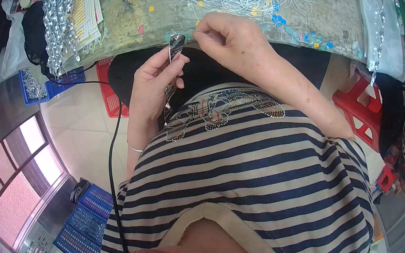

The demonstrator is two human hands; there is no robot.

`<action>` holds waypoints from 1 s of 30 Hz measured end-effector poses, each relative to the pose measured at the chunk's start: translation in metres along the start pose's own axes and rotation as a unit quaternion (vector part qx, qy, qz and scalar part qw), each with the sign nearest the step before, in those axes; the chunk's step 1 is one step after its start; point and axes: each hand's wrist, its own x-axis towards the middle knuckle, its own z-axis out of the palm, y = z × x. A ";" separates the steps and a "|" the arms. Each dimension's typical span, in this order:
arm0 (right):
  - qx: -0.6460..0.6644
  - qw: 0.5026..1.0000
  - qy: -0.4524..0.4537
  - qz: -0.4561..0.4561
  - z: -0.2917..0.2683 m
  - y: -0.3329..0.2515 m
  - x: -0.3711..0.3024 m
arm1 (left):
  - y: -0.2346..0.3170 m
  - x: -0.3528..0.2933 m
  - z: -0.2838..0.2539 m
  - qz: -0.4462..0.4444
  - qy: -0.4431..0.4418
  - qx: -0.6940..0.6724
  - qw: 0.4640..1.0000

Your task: Assembling small decorative components by threading them onto a cord using a small tool.

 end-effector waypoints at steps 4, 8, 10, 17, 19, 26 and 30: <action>-0.006 1.000 0.000 -0.014 -0.001 -0.001 0.000 | 0.000 0.000 -0.001 0.003 0.004 -0.002 1.000; -0.005 1.000 -0.002 -0.012 0.000 0.001 0.000 | 0.001 0.000 0.000 0.002 0.009 0.009 1.000; -0.008 1.000 -0.001 -0.009 0.000 0.000 0.000 | 0.001 0.000 0.000 0.003 0.009 0.005 1.000; -0.016 0.999 -0.034 -0.025 0.001 -0.006 -0.001 | -0.002 0.001 -0.001 0.003 0.000 -0.003 1.000; -0.009 0.999 -0.026 -0.035 0.006 -0.004 -0.002 | -0.002 0.001 -0.001 0.005 -0.006 -0.002 1.000; -0.006 0.997 -0.053 -0.048 0.007 -0.010 -0.004 | -0.002 0.002 -0.002 0.008 -0.014 -0.009 1.000; -0.005 0.998 -0.046 -0.031 0.009 -0.005 -0.003 | -0.001 0.001 -0.002 -0.001 -0.014 -0.008 1.000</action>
